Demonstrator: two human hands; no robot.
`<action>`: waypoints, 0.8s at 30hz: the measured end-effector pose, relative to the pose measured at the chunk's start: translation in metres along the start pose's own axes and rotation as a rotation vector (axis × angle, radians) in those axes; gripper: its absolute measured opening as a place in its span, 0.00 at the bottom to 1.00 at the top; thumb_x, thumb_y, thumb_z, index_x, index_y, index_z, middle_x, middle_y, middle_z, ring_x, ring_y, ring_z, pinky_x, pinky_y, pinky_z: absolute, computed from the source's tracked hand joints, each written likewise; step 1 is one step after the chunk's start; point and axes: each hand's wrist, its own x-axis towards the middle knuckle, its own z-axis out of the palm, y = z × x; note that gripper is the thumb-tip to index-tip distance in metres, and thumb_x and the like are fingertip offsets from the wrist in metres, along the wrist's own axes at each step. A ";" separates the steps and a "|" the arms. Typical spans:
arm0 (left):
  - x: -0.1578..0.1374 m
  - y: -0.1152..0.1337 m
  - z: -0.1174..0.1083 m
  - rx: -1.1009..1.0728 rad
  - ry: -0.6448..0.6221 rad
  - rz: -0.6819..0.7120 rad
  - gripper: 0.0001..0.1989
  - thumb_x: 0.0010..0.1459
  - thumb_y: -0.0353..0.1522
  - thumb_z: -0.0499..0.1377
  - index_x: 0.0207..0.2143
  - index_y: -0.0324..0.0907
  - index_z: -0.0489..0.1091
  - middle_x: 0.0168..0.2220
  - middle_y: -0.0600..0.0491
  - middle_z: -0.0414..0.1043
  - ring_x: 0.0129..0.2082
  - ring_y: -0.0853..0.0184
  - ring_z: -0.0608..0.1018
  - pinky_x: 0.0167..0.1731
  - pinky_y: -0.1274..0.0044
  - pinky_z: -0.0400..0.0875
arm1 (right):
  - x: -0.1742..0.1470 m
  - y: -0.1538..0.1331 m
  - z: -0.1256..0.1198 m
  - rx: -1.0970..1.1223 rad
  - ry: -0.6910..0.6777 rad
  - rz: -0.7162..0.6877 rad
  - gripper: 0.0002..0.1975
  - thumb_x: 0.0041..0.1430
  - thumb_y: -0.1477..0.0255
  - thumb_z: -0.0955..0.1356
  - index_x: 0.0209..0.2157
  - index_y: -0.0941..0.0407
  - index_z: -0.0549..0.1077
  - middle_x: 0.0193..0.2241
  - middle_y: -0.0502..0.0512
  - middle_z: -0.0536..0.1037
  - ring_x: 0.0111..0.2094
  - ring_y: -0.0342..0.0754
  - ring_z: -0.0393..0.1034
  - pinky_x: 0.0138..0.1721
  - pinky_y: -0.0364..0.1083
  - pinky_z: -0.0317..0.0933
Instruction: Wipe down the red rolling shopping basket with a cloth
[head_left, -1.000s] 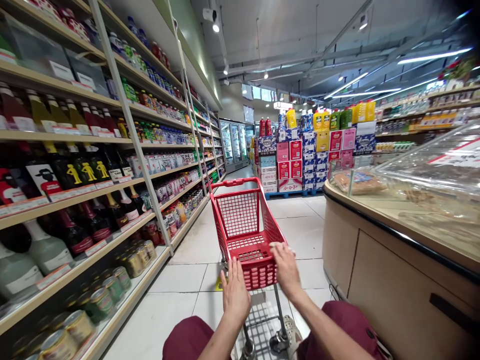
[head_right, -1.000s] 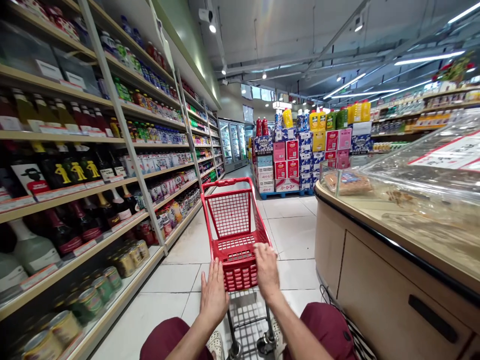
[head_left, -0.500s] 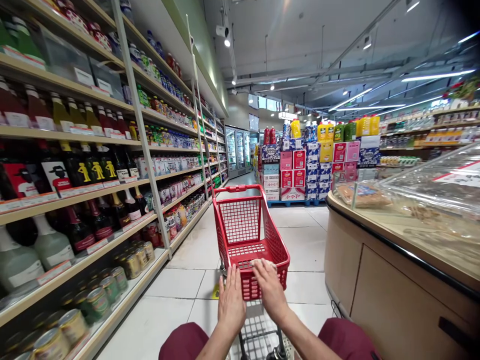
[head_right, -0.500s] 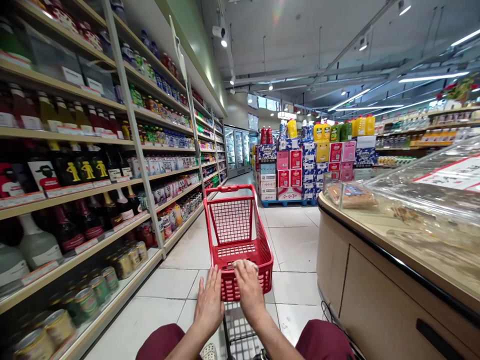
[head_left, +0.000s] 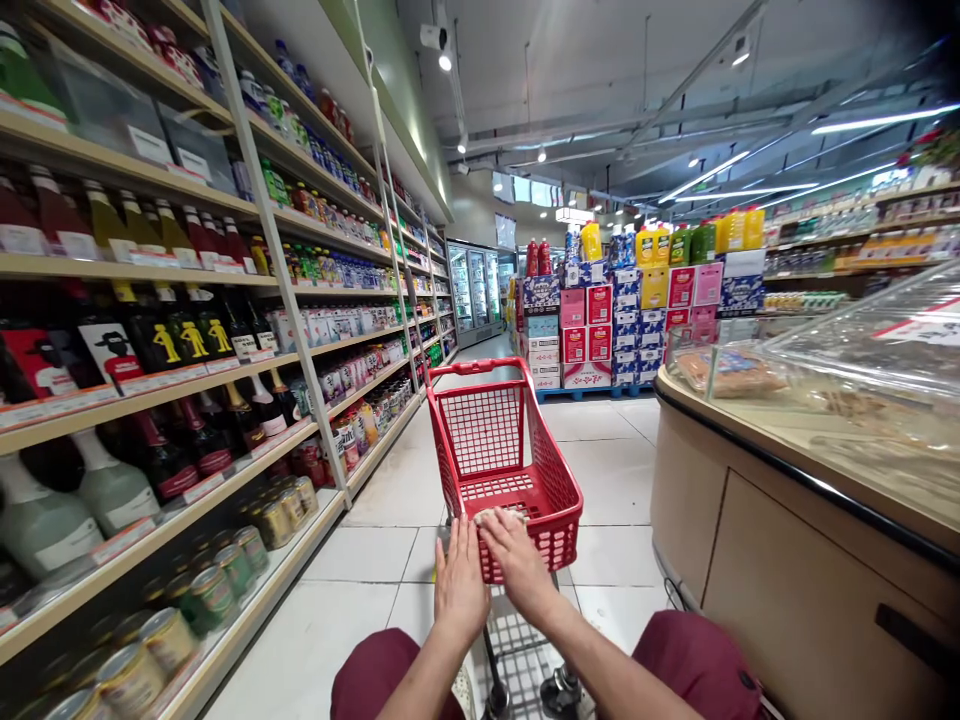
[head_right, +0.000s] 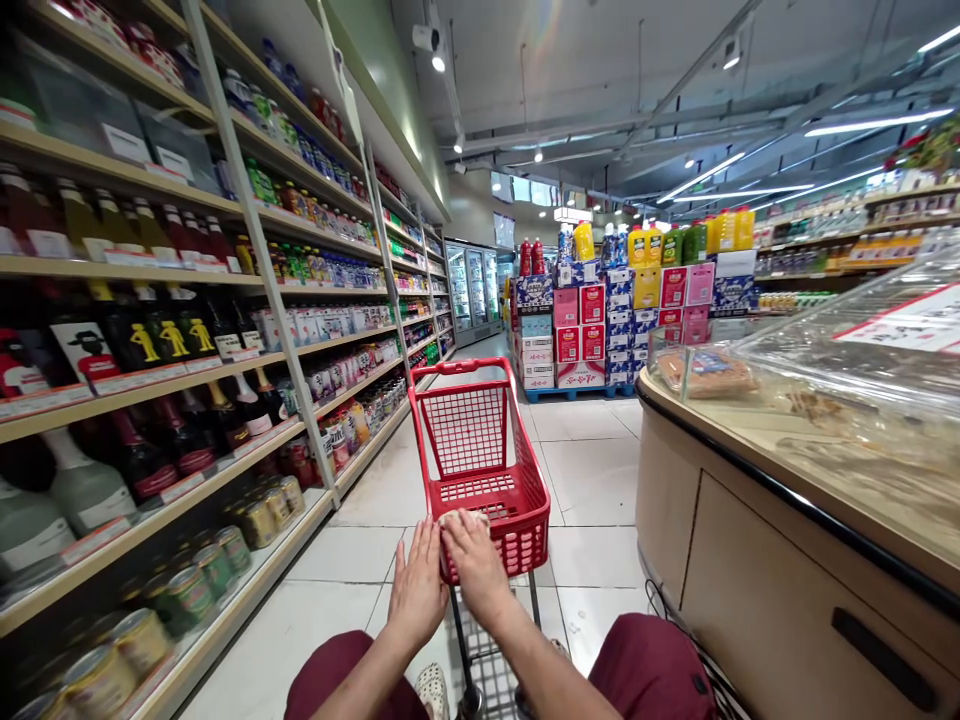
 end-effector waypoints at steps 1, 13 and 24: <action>0.000 -0.001 0.000 0.000 0.004 0.014 0.37 0.43 0.23 0.46 0.59 0.35 0.43 0.61 0.49 0.40 0.61 0.63 0.41 0.58 0.63 0.40 | -0.001 0.007 -0.002 -0.008 0.006 0.018 0.24 0.55 0.83 0.54 0.51 0.51 0.64 0.52 0.48 0.65 0.56 0.47 0.51 0.54 0.52 0.52; 0.000 0.001 0.001 -0.004 0.070 0.020 0.36 0.44 0.22 0.46 0.59 0.34 0.44 0.61 0.47 0.42 0.61 0.62 0.43 0.57 0.61 0.41 | -0.015 0.030 -0.009 -0.047 -0.001 0.008 0.25 0.54 0.84 0.54 0.52 0.55 0.62 0.54 0.53 0.63 0.58 0.49 0.45 0.54 0.56 0.49; -0.001 0.004 -0.003 0.005 0.071 0.085 0.36 0.44 0.21 0.44 0.59 0.34 0.44 0.61 0.48 0.40 0.61 0.64 0.43 0.57 0.60 0.39 | -0.022 0.033 -0.011 -0.032 0.030 -0.016 0.25 0.55 0.84 0.54 0.53 0.55 0.61 0.53 0.52 0.63 0.58 0.48 0.46 0.54 0.55 0.51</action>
